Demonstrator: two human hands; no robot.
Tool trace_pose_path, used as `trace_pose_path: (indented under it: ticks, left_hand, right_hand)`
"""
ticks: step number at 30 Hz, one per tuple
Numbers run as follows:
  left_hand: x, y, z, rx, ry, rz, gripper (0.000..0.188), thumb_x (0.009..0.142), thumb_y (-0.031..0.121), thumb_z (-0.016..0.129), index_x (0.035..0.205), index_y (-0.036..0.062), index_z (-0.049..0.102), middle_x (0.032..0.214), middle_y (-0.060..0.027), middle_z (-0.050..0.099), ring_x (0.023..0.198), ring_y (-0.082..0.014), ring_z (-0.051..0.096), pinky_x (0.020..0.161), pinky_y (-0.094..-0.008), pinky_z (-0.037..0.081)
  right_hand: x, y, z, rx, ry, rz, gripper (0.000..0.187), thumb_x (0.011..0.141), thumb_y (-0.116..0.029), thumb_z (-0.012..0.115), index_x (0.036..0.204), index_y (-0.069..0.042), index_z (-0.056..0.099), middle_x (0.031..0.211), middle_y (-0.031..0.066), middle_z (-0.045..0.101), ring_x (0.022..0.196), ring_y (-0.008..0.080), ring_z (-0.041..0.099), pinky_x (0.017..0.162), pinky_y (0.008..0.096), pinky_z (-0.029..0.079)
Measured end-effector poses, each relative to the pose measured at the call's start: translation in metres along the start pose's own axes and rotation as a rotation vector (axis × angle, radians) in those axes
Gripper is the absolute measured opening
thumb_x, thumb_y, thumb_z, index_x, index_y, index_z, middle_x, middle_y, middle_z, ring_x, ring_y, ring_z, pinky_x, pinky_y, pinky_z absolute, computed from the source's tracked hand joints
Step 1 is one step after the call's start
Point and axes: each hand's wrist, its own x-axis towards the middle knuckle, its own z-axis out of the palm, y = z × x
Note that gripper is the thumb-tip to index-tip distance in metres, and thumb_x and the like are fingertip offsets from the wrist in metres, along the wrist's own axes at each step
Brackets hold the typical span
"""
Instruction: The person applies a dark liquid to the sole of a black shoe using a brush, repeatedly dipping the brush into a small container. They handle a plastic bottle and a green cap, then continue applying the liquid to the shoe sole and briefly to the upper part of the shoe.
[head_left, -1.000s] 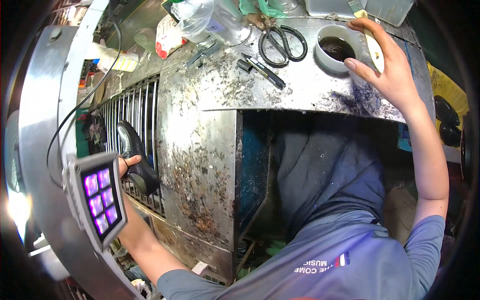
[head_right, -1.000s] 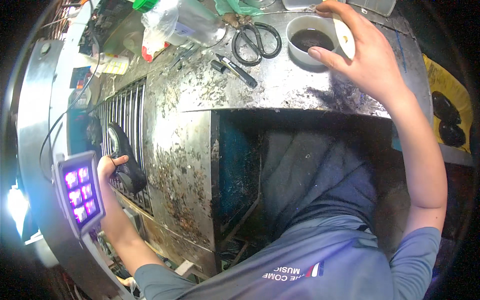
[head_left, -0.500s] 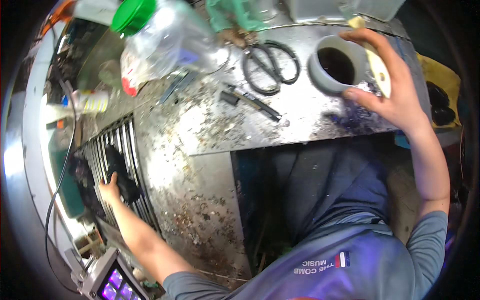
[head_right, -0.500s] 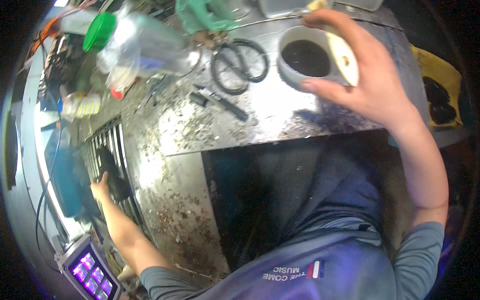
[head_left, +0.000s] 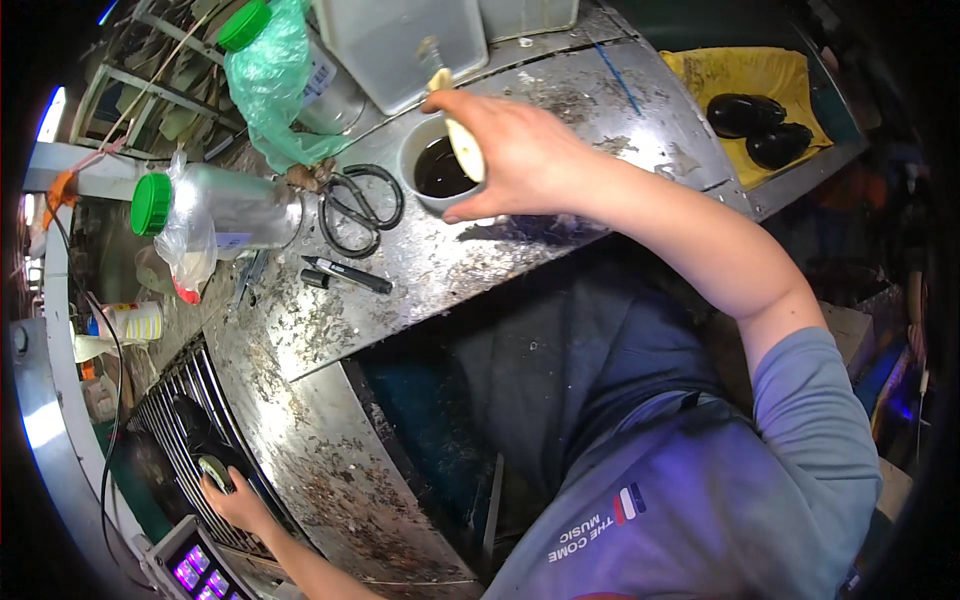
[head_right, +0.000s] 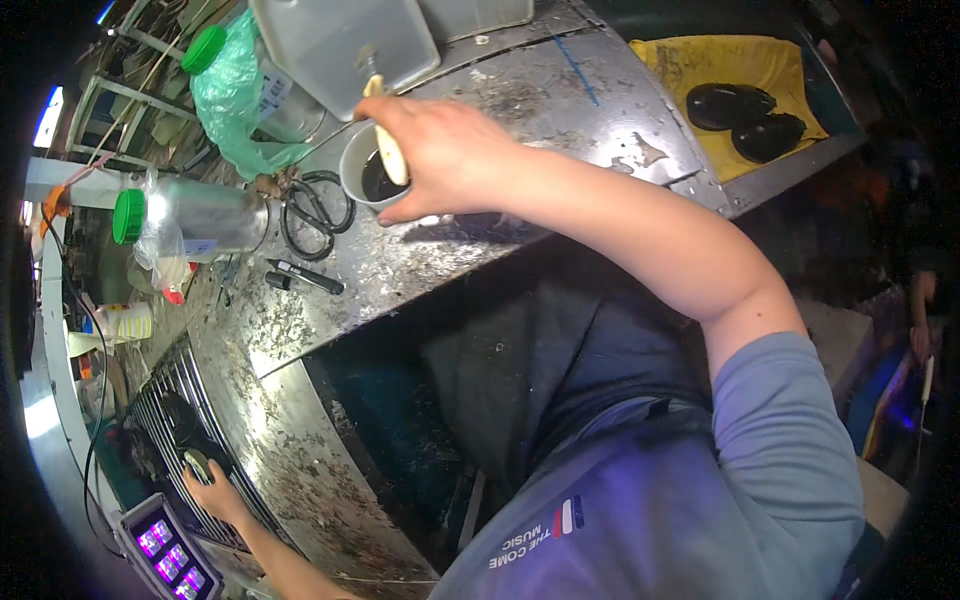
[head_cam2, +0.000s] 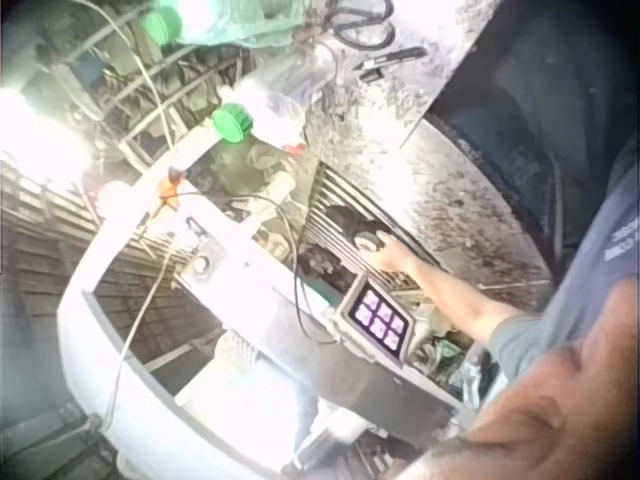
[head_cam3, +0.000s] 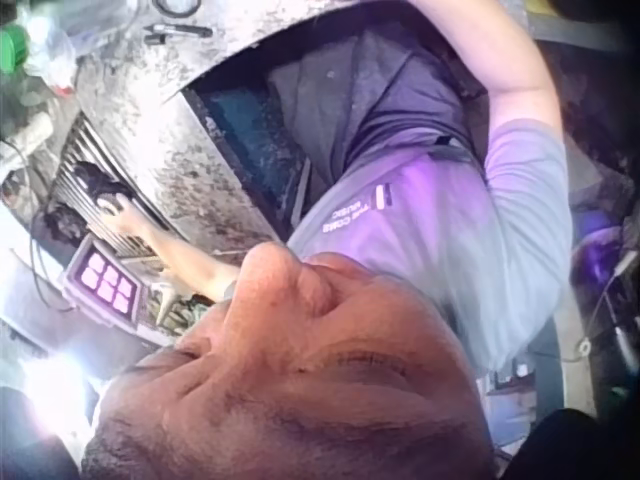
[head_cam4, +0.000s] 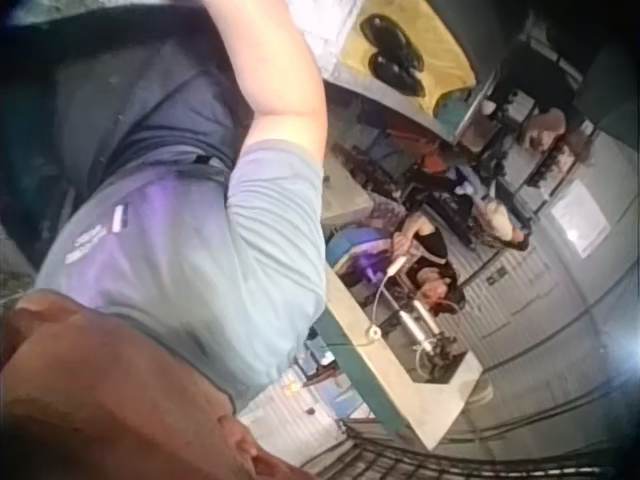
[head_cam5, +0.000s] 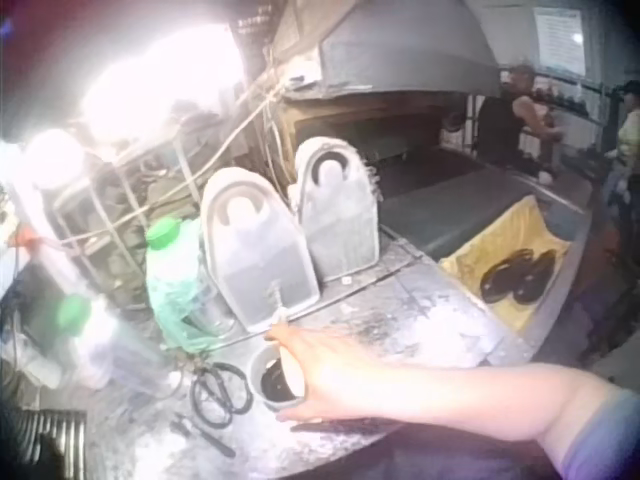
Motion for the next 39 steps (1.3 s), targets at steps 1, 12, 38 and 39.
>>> trace_pose_path:
  ticks: [1,12,38,39]
  left_hand:
    - [-0.015,0.011,-0.013,-0.066,-0.016,-0.017,0.062,0.093,0.033,0.071,0.141,-0.0009,0.051,0.143,-0.0199,0.054,0.133,-0.0357,0.051,0.111,-0.0435,0.041]
    - [-0.151,0.103,-0.096,-0.351,0.16,0.323,0.057,0.086,0.024,0.08,0.129,-0.0065,0.059,0.12,-0.0256,0.066,0.109,-0.0399,0.065,0.099,-0.0456,0.05]
    - [-0.244,0.312,-0.213,-0.815,-0.089,0.614,0.033,0.083,0.013,0.077,0.111,-0.0016,0.07,0.126,-0.0251,0.065,0.113,-0.0424,0.063,0.1,-0.0497,0.05]
    - [-0.246,0.319,-0.212,-0.835,-0.077,0.629,0.031,0.083,0.012,0.077,0.111,-0.0011,0.07,0.126,-0.0249,0.065,0.113,-0.0423,0.064,0.099,-0.0492,0.051]
  right_hand:
    - [0.002,0.003,0.003,0.011,-0.022,0.002,0.092,0.066,-0.038,0.089,0.14,-0.005,0.044,0.122,0.0215,0.065,0.113,0.0379,0.064,0.095,0.0465,0.054]
    - [0.003,0.005,0.009,0.172,-0.088,0.009,0.095,0.057,-0.027,0.088,0.139,0.001,0.048,0.122,0.0206,0.064,0.114,0.0374,0.063,0.097,0.0447,0.052]
    - [-0.156,0.208,-0.196,-0.592,0.3,0.641,0.083,0.073,-0.043,0.087,0.138,-0.012,0.045,0.117,0.0141,0.065,0.103,0.0317,0.066,0.081,0.0468,0.055]
    - [-0.169,0.238,-0.187,-0.722,0.32,0.609,0.088,0.071,-0.042,0.088,0.14,-0.011,0.044,0.125,0.0141,0.062,0.111,0.031,0.064,0.083,0.0479,0.055]
